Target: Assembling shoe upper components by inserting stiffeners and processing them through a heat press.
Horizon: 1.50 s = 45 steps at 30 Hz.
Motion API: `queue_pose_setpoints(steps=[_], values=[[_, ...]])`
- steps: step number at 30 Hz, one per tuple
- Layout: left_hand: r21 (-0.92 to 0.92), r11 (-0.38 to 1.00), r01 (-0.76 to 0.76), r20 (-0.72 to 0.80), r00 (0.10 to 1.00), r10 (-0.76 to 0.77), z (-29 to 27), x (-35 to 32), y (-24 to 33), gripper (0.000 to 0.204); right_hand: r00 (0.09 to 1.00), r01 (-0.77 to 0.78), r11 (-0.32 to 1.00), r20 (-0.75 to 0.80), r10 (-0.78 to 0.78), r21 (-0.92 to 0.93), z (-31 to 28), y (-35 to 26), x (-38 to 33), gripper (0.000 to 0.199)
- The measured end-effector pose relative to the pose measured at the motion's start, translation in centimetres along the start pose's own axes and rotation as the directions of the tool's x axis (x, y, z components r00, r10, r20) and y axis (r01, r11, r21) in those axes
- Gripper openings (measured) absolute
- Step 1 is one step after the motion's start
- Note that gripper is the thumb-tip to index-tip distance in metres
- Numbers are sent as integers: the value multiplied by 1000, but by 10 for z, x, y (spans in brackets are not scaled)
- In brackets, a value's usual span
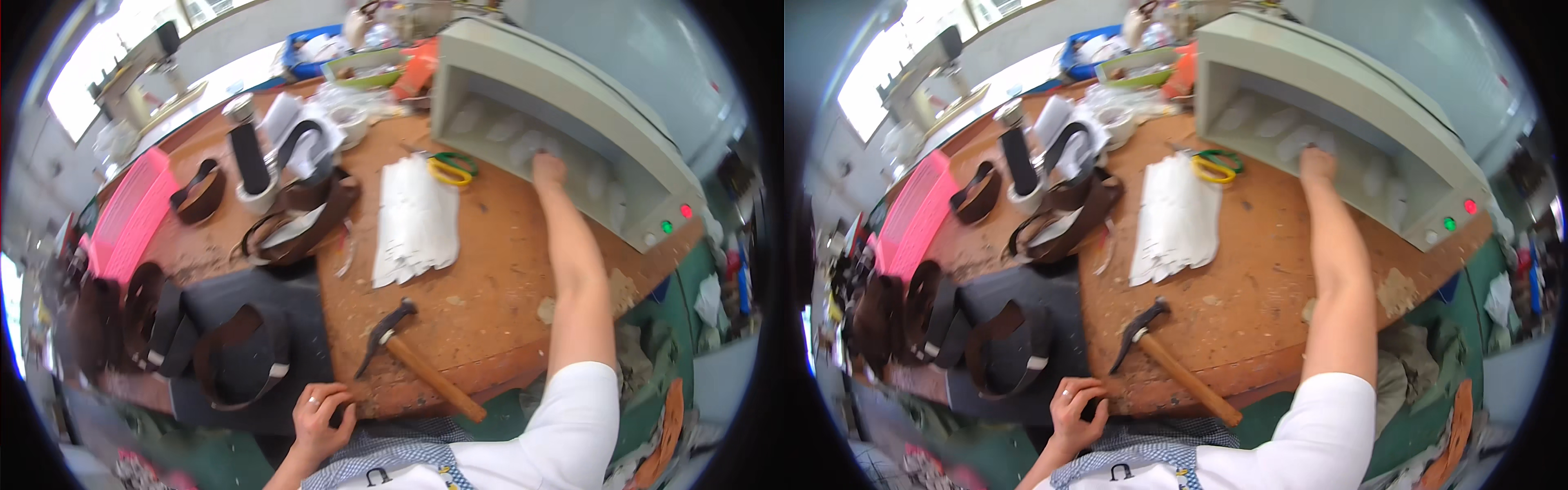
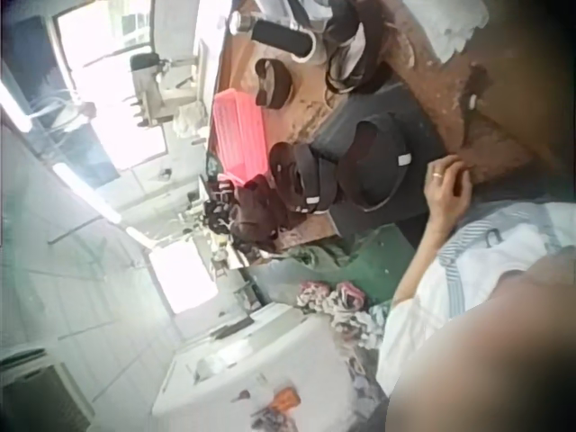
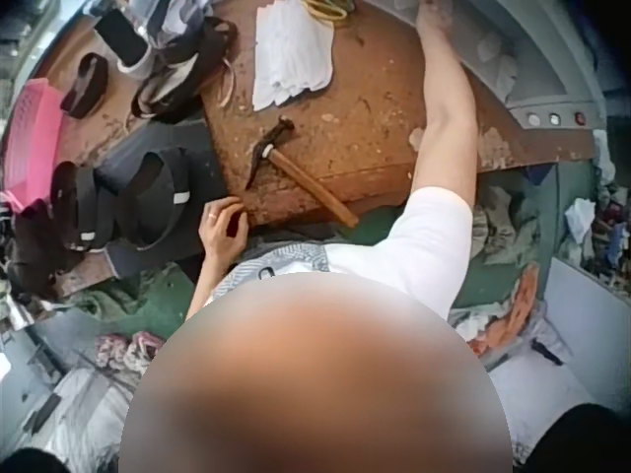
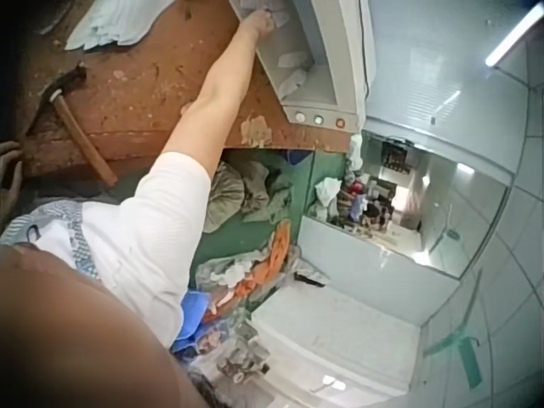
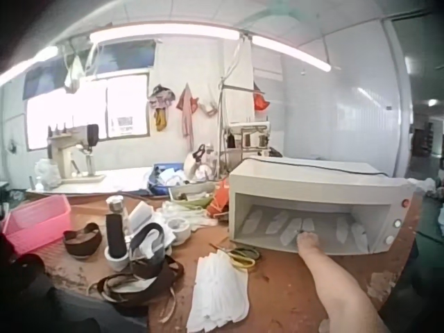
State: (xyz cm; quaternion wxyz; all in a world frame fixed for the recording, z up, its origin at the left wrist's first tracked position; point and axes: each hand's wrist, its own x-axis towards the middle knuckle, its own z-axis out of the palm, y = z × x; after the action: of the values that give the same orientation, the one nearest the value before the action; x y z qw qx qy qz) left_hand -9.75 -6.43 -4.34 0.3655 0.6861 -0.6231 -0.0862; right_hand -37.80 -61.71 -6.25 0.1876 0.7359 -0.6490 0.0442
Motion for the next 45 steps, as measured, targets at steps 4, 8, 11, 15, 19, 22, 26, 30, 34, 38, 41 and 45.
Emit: queue_pose_setpoints(steps=[4,8,11,15,19,22,26,30,34,38,41,45], values=[[-25,1000,1,-44,999,-2,-3,-4,-4,17,986,65,995,158,-52,-80,-10,-10,3,26],[-109,991,-75,-35,997,72,1,9,-6,19,999,-10,994,-44,5,-112,68,117,59,30],[-58,998,-27,-23,999,26,-1,5,-7,18,984,113,989,-130,-124,-92,72,83,56,25],[-131,991,-33,-1,999,33,-3,2,-8,16,962,168,960,-173,-209,-226,5,103,41,22],[-353,923,156,110,986,-125,-20,14,-3,11,912,346,938,-246,-330,24,-163,38,-55,17],[-424,897,121,90,992,-91,-46,34,5,14,762,636,648,-204,-615,419,-256,-6,-106,15],[-505,862,49,113,994,9,-70,80,17,31,606,521,348,-50,-794,779,-340,-61,-182,10],[-594,797,-109,71,980,186,-75,112,51,54,443,476,208,-29,-896,854,-370,-99,-230,11],[-786,557,269,270,959,-83,-82,81,54,28,454,406,141,-66,-888,903,-358,-128,-269,20],[-882,374,286,225,954,-200,-83,36,57,21,437,-418,-222,-19,-899,881,-296,-136,-340,52],[-805,481,348,249,933,-259,-80,31,45,21,470,-570,-305,-2,-883,762,-255,-143,-394,45],[-508,852,126,-216,939,-268,-90,38,9,18,527,-687,-278,197,-827,672,-241,-177,-408,31]])
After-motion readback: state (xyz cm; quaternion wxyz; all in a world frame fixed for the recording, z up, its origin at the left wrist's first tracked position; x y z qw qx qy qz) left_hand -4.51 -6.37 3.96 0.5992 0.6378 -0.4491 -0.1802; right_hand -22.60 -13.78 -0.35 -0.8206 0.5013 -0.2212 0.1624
